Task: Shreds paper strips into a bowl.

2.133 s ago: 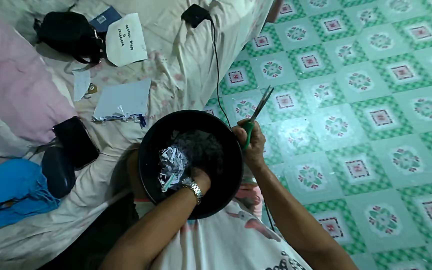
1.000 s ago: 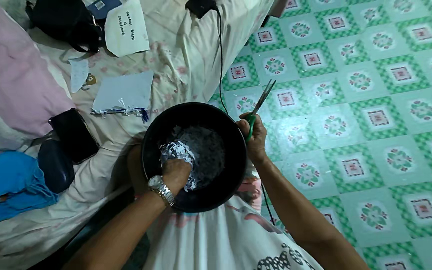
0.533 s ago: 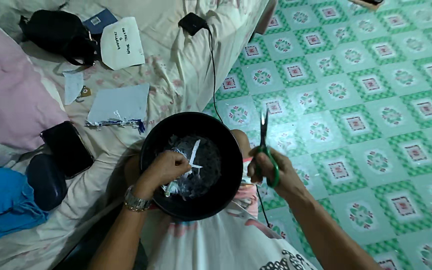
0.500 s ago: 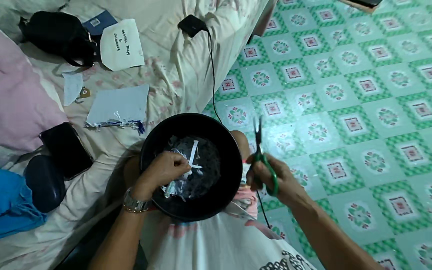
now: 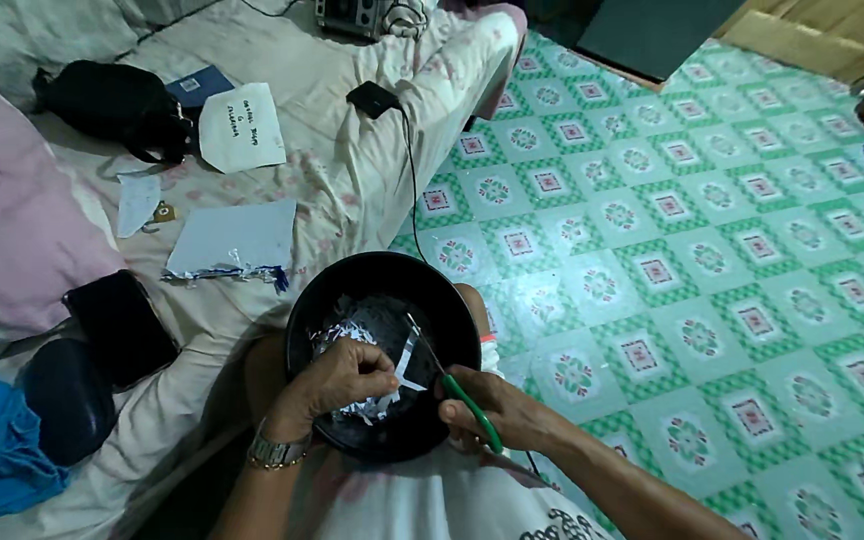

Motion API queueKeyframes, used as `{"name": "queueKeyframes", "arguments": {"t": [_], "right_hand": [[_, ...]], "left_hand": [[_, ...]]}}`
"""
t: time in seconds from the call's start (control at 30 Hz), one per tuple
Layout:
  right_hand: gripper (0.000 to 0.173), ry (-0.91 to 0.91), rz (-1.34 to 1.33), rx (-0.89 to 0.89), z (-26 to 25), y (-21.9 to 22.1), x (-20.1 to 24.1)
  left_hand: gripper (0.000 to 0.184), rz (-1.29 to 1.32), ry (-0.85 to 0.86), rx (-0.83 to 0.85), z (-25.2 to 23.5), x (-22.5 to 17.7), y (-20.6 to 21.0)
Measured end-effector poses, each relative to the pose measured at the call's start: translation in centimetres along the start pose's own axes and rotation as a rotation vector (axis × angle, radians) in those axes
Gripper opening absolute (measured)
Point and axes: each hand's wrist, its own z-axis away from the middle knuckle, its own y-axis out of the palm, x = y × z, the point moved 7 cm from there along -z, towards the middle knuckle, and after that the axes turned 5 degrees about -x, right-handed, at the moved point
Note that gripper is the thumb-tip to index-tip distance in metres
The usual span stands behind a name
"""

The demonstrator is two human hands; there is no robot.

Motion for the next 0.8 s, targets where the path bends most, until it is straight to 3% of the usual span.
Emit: {"name": "queueKeyframes", "arguments": {"t": [0.27, 0.43, 0.6, 0.7, 0.8], "right_hand": [[0.03, -0.155, -0.102, -0.096, -0.2, 0.4, -0.4], [0.051, -0.015, -0.054, -0.002, 1.8, -0.1, -0.4], [0.046, 0.051, 0.027, 0.072, 1.4, 0.3, 0.6], [0.045, -0.007, -0.024, 0.002, 0.3, 0.8, 0.7], [0.033, -0.082, -0.111, -0.066, -0.1, 0.9, 0.6]], "left_hand": [[0.016, 0.093, 0.06, -0.048, 0.2, 0.8, -0.1], [0.018, 0.17, 0.08, -0.185, 0.5, 1.1, -1.0], [0.013, 0.117, 0.094, -0.055, 0.2, 0.8, 0.0], [0.012, 0.09, 0.101, -0.002, 0.2, 0.9, 0.3], [0.015, 0.121, 0.106, -0.02, 0.4, 1.2, 0.1]]}}
